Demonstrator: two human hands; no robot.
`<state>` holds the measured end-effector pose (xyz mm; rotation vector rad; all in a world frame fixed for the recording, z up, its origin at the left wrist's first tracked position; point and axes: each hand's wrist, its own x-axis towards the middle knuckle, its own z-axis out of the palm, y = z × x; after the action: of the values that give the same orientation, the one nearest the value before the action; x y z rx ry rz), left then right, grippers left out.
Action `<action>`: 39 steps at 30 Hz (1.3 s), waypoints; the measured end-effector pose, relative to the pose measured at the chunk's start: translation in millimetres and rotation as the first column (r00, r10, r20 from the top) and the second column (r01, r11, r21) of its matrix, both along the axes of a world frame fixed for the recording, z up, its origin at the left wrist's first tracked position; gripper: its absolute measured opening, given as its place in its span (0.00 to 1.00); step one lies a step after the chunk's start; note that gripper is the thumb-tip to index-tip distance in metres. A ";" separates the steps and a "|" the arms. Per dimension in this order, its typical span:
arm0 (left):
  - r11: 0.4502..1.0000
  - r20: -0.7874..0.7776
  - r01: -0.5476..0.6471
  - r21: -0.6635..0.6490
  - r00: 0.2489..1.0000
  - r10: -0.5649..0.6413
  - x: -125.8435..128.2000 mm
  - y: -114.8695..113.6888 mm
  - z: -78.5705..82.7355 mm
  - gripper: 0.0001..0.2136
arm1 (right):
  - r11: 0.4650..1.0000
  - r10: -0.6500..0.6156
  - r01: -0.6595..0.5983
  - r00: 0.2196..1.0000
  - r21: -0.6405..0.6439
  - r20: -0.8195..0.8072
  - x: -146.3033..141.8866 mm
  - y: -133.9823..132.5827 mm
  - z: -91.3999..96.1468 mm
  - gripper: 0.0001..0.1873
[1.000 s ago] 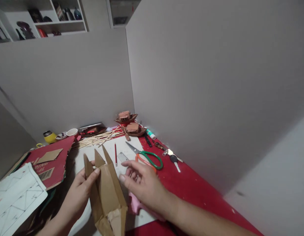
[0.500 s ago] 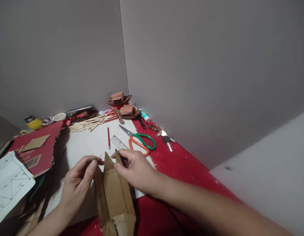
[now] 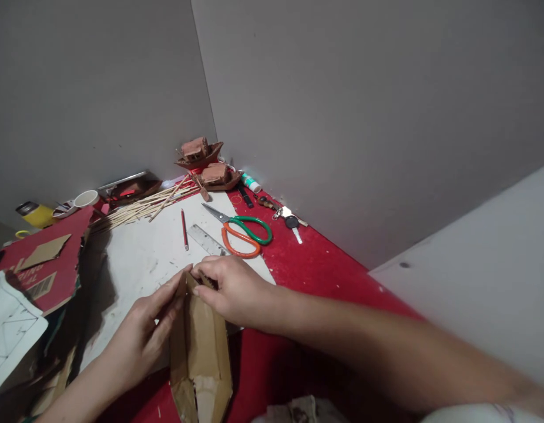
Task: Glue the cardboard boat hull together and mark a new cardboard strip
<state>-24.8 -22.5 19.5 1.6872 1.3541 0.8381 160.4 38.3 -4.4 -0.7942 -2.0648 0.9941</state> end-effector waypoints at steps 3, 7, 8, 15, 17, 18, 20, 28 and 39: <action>0.999 -0.004 0.039 -0.036 0.999 -0.039 -1.2 -2.3 0.8 0.27 | 0.999 0.018 -0.019 0.999 0.031 0.034 1.2 -0.7 2.0 0.07; 0.999 0.009 0.035 -0.006 0.999 -0.035 -1.5 -4.0 -3.6 0.26 | 0.999 0.041 -0.042 0.998 0.027 0.042 1.6 -0.8 3.7 0.11; 0.999 -0.001 0.036 0.008 0.999 -0.036 -1.8 -4.0 -5.0 0.26 | 0.999 0.039 -0.040 0.999 0.013 0.035 1.4 -0.2 3.4 0.11; 0.962 -0.238 0.237 0.136 0.950 -0.201 -6.2 1.0 -9.6 0.27 | 0.996 0.054 -0.052 0.998 -0.072 0.025 -0.2 4.5 -1.0 0.14; 0.959 -0.260 0.234 0.162 0.947 -0.187 -4.9 2.4 -12.2 0.26 | 0.996 0.054 -0.052 0.998 -0.079 0.031 -0.2 4.0 -0.9 0.15; 0.956 -0.261 0.225 0.186 0.950 -0.173 -3.7 2.8 -14.2 0.26 | 0.995 0.057 -0.054 0.998 -0.081 0.035 -0.2 3.5 -0.5 0.15; 0.944 -0.251 0.195 0.267 0.960 -0.127 -0.9 2.9 -19.4 0.24 | 0.995 0.061 -0.057 0.997 -0.086 0.050 -0.2 2.4 1.1 0.15; 0.810 -0.295 0.173 0.560 0.956 0.000 1.9 -2.2 -36.2 0.30 | 0.977 0.109 -0.060 0.966 -0.204 0.235 11.5 4.9 24.5 0.06; 0.820 -0.263 0.136 0.556 0.965 0.018 6.1 -4.8 -30.0 0.22 | 0.961 0.244 -0.177 0.904 -0.210 0.352 16.2 2.3 35.9 0.13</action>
<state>-18.7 -27.3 -10.5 2.3638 1.2795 1.0925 176.6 40.5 31.5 -0.9215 -2.4591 1.2326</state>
